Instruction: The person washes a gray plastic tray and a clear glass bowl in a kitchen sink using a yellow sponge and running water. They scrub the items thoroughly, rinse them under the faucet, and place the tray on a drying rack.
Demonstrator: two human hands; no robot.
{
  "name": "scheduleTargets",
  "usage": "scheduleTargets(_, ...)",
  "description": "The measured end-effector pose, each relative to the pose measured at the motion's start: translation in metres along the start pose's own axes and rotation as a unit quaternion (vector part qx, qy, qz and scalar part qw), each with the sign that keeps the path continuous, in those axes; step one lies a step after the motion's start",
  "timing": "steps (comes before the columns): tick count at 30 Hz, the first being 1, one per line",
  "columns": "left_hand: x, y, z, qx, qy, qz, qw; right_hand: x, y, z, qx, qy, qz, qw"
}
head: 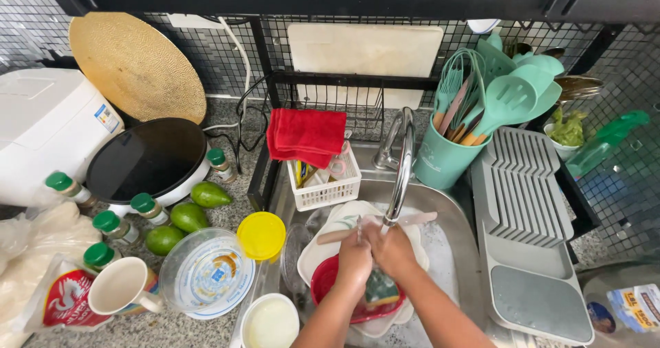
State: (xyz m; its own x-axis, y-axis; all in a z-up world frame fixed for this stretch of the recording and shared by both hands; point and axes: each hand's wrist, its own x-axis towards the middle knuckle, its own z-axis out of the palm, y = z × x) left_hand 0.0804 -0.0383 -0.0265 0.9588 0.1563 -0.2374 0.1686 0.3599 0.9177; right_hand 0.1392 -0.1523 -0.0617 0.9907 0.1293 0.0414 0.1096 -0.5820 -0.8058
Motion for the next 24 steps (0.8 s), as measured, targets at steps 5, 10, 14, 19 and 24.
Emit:
scheduleTargets(5, 0.002, -0.021, -0.016, 0.039, -0.017, 0.055, 0.998, -0.041, -0.059, -0.012, 0.113, 0.079, 0.070, 0.988)
scheduleTargets(10, -0.009, 0.005, -0.039, 0.074, -0.057, 0.109, 0.990, -0.039, -0.035, -0.019, 0.539, -0.079, 0.198, 0.815)
scheduleTargets(14, -0.016, 0.047, -0.043, 0.230, -0.133, 0.170, 0.949, -0.057, -0.068, -0.044, 0.634, -0.291, 0.270, 0.663)
scheduleTargets(19, -0.029, 0.094, -0.029, 0.437, -0.220, 0.195, 0.850, -0.056, -0.059, -0.060, 0.533, -0.314, 0.340, 0.708)
scheduleTargets(24, 0.010, 0.041, -0.034, 0.480, -0.265, 0.339, 0.765, -0.047, -0.005, -0.054, 0.579, -0.165, 0.184, 0.777)
